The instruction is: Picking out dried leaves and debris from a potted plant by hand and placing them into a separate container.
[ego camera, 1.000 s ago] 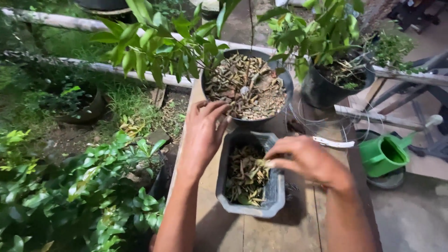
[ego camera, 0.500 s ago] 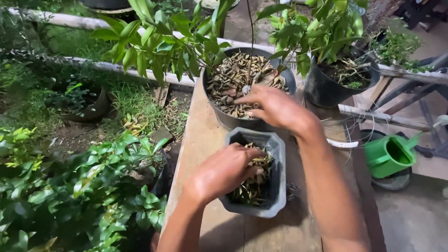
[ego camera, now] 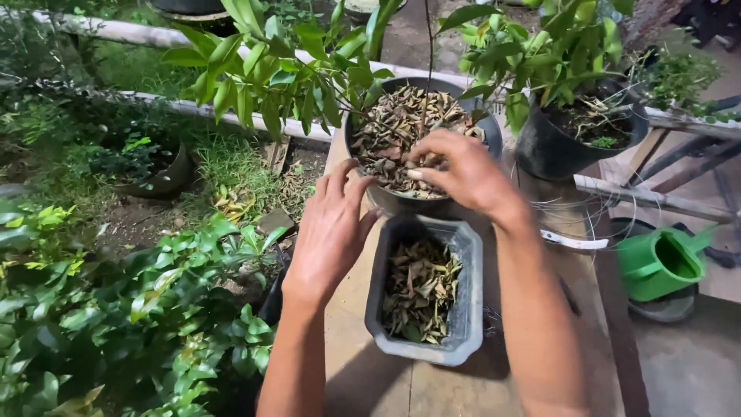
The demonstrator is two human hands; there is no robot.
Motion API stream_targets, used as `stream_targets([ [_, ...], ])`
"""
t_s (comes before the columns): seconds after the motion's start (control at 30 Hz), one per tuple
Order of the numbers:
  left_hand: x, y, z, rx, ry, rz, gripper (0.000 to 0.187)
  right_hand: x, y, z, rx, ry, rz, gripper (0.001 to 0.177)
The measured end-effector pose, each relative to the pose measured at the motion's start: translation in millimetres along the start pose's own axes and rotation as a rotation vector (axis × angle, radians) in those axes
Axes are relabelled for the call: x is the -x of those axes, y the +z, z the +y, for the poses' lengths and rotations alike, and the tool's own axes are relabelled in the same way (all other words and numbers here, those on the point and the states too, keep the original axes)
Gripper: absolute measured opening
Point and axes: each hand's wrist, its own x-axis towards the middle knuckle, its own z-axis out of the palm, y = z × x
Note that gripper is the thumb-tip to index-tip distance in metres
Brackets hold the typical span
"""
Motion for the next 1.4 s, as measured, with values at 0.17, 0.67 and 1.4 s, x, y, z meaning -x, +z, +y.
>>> stream_targets([
  [0.17,0,9,-3,-0.020,-0.003,-0.070,0.050,44,-22,-20,-0.039,0.010,0.027,0.020],
  [0.67,-1,9,-11,0.085,-0.086,-0.115,0.056,-22,15,-24,0.359,0.091,-0.167,0.022],
  [1.4,2,8,-12,0.098,-0.037,-0.141,0.066,75,-16,-47,0.191,0.022,0.091,0.022],
])
